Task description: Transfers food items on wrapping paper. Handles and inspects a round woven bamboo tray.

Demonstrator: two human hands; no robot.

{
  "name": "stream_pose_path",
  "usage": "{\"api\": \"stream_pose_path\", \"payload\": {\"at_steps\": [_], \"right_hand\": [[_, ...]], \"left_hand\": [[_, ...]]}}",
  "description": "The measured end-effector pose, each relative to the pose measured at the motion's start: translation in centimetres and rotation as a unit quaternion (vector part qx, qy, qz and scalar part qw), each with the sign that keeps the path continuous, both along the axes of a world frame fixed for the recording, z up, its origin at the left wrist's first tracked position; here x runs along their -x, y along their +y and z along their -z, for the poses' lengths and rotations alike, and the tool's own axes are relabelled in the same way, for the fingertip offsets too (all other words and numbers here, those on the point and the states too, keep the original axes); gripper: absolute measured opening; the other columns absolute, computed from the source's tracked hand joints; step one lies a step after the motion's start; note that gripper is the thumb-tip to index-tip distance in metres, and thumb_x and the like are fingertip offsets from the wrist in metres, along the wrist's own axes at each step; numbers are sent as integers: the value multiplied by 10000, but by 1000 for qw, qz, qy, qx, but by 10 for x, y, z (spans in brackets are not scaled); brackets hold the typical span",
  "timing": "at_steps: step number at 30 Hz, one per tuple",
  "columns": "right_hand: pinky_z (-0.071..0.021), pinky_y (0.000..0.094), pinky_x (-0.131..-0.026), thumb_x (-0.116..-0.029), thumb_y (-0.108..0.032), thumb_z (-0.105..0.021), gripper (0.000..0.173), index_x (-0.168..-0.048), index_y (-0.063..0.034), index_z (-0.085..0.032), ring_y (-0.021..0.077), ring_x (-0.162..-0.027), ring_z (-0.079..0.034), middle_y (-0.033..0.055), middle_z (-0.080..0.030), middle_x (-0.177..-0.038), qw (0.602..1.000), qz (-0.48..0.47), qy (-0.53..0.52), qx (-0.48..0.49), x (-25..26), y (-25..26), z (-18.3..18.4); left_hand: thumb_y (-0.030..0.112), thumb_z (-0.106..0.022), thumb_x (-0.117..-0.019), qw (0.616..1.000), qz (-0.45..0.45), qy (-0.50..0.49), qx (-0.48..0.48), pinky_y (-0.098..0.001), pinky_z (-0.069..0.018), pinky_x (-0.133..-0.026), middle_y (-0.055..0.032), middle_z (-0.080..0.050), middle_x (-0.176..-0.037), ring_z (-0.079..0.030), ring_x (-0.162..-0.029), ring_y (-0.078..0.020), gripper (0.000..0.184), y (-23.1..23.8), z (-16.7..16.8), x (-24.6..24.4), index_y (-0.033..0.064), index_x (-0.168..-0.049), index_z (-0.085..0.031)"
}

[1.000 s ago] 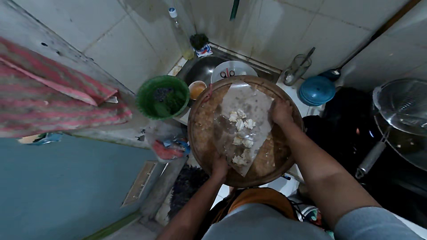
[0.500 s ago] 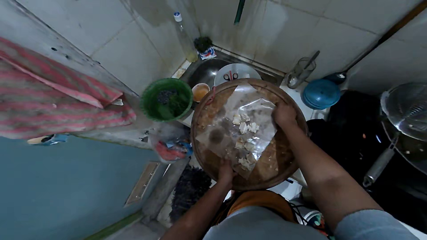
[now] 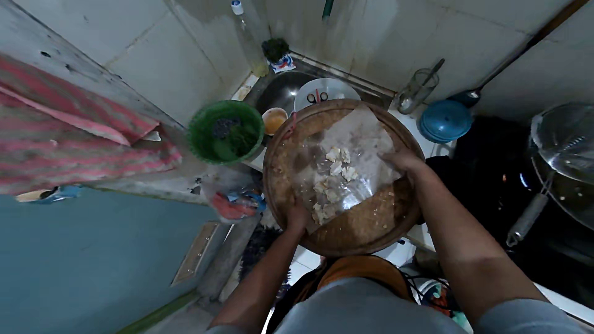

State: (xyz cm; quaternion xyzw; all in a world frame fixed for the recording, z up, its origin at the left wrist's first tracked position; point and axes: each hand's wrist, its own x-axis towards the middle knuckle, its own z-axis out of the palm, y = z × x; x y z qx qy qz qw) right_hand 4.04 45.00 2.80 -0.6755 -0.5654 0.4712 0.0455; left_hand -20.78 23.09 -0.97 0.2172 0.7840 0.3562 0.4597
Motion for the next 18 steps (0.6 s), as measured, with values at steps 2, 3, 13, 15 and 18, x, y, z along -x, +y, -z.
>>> {"api": "stream_pose_path", "payload": {"at_steps": [2,3,13,15,18], "right_hand": [[-417,629,-1085,-1028,-356,-635,616,-1484,18,-457,451,-1301,-533,315,-543,-1399,1000,4,4,-23,-5,2,19],[-430,615,-1076,-1039,-334,-620,593,-1482,22,-451,440,-1283,-548,314,-548,-1388,1000,12,15,-21,-6,0,21],[-513,463,-948,-1074,-198,-547,419,-1458,-43,-481,277,-1106,-613,212,-599,-1297,991,82,98,35,-21,-30,-3],[-519,439,-932,-1061,-165,-562,438,-1476,-65,-467,248,-1097,-607,187,-591,-1306,985,104,128,47,-28,-34,0],[-531,377,-885,-1052,-102,-546,438,-1480,-85,-458,189,-1044,-611,141,-598,-1271,971,143,182,55,-34,-44,-4]], "left_hand": [[332,-283,-1135,1000,9,8,2,-545,-398,-1117,-313,-457,-1479,-491,-1349,-404,546,-3,3,-1,-36,-1533,-344],[346,-279,-1133,1000,10,14,-1,-551,-401,-1111,-312,-472,-1464,-500,-1338,-407,553,-3,6,-1,-34,-1527,-356],[512,-275,-1099,991,-62,-112,-46,-566,-419,-1067,-212,-403,-1556,-464,-1359,-358,626,6,6,14,135,-1599,-296],[542,-279,-1091,985,-94,-135,-48,-544,-472,-997,-200,-482,-1470,-533,-1254,-331,620,9,3,14,145,-1562,-356],[555,-296,-1086,979,-127,-149,-51,-526,-498,-958,-194,-559,-1375,-579,-1183,-310,616,15,-3,15,134,-1515,-429]]}}
